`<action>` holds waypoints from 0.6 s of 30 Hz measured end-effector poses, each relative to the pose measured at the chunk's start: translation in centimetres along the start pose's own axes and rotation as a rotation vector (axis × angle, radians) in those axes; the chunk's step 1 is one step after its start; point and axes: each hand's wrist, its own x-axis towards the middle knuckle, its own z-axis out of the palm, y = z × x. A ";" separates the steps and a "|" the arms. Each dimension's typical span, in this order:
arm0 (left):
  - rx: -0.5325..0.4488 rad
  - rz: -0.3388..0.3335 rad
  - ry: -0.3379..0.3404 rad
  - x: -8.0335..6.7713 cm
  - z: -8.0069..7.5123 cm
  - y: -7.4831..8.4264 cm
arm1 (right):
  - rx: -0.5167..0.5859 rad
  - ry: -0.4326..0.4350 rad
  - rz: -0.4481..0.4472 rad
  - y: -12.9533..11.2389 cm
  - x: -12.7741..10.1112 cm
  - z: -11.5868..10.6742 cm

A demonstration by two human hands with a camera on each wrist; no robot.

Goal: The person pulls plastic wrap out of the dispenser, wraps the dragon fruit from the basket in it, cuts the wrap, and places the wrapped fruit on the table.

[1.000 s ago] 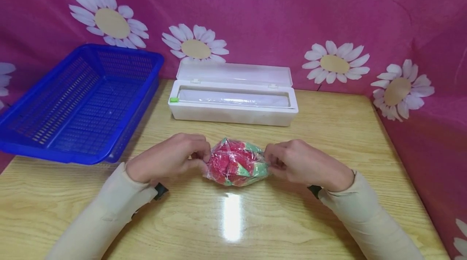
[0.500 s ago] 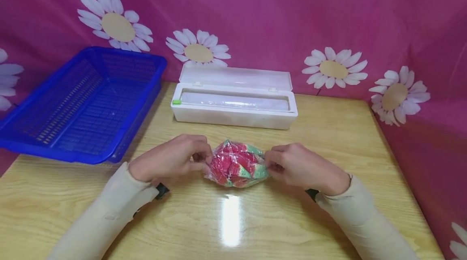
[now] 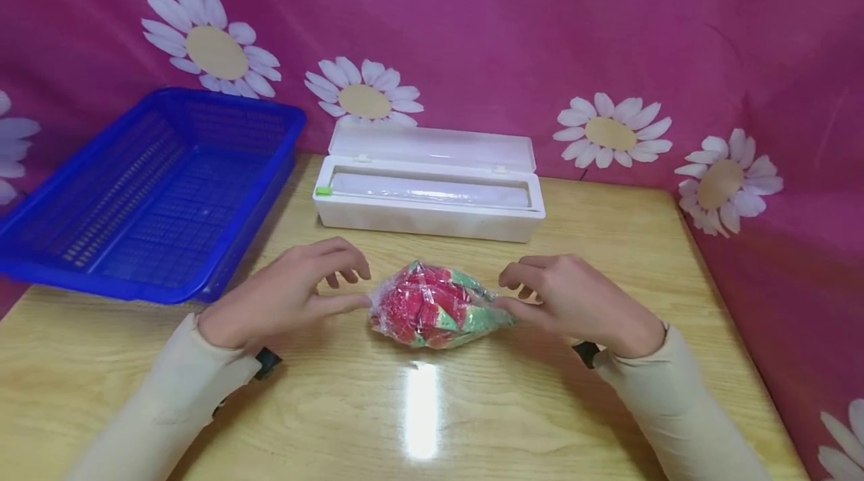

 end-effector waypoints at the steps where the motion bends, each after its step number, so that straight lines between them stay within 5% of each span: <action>1: 0.019 0.013 0.027 -0.2 -0.1 -0.2 | -0.002 0.007 -0.004 0.1 0.0 0.0; 10: 0.165 -0.028 0.154 -1.4 -1.9 -1.0 | -0.052 0.103 -0.051 0.8 0.4 -0.4; 18: 0.221 -0.047 0.332 -1.2 -3.6 -1.8 | -0.084 0.269 0.047 2.1 -0.2 -1.5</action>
